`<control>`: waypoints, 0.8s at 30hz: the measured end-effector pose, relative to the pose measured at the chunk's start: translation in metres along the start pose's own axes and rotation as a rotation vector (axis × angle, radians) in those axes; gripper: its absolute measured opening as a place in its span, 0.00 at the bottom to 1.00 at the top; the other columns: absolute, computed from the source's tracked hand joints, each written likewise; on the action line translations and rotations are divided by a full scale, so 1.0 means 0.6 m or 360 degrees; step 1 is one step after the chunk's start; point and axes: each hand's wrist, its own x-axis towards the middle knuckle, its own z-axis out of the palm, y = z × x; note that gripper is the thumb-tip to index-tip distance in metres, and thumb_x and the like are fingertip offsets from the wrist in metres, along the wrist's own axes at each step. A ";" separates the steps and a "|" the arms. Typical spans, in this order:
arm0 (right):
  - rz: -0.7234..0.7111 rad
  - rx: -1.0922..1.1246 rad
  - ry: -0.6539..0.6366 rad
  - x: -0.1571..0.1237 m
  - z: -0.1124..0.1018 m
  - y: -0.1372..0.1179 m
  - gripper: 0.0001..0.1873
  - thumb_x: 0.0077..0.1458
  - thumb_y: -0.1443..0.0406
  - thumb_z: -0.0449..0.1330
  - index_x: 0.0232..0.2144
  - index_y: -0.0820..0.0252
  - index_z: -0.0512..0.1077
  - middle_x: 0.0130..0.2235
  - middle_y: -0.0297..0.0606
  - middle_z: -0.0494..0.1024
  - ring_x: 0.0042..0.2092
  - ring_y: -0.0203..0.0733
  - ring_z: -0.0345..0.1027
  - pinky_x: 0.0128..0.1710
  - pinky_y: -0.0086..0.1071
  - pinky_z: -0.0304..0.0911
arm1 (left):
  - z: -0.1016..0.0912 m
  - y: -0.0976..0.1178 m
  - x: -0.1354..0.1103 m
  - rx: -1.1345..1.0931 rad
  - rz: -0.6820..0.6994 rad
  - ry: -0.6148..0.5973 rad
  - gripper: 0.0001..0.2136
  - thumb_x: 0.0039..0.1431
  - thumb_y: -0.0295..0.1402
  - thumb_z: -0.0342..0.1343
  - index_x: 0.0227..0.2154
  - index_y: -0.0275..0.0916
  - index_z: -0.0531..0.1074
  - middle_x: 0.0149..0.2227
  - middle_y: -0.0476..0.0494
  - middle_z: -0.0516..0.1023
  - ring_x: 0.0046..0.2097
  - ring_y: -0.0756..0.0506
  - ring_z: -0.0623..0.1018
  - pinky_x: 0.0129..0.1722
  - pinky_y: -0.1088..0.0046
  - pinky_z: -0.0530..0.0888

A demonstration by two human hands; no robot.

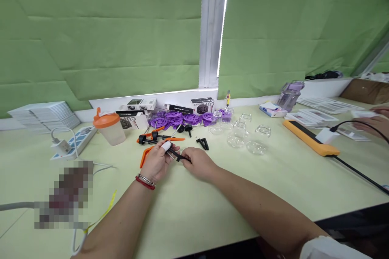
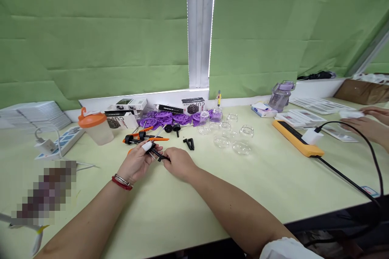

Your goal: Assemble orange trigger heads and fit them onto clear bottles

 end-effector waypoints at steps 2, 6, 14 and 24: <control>-0.0007 0.0040 0.0014 0.000 0.003 0.001 0.03 0.53 0.68 0.56 0.29 0.60 0.70 0.30 0.35 0.73 0.30 0.34 0.62 0.29 0.28 0.50 | 0.003 -0.001 -0.002 -0.0031 0.0015 0.0009 0.04 0.57 0.26 0.53 0.36 0.36 0.67 0.32 0.44 0.75 0.40 0.44 0.80 0.39 0.67 0.77; -0.0017 0.0089 0.0049 0.000 0.008 0.000 0.03 0.53 0.68 0.56 0.29 0.61 0.70 0.31 0.36 0.73 0.32 0.36 0.63 0.30 0.28 0.52 | 0.012 -0.003 -0.005 -0.0086 0.0058 0.0039 0.03 0.58 0.27 0.53 0.35 0.37 0.66 0.33 0.44 0.75 0.41 0.44 0.79 0.42 0.65 0.76; -0.0002 0.0136 0.0087 0.000 0.011 0.001 0.03 0.55 0.68 0.55 0.30 0.60 0.70 0.31 0.35 0.72 0.31 0.36 0.62 0.30 0.28 0.53 | 0.012 -0.013 -0.009 0.0023 0.0158 0.0007 0.10 0.56 0.39 0.57 0.37 0.39 0.68 0.40 0.42 0.74 0.44 0.43 0.77 0.39 0.67 0.75; -0.0006 0.0018 0.0108 0.002 0.004 0.007 0.04 0.56 0.68 0.56 0.33 0.60 0.70 0.34 0.37 0.72 0.35 0.38 0.64 0.34 0.30 0.55 | -0.009 0.008 -0.002 0.0333 0.0097 0.0024 0.14 0.55 0.42 0.55 0.36 0.34 0.71 0.34 0.40 0.76 0.26 0.49 0.74 0.23 0.74 0.69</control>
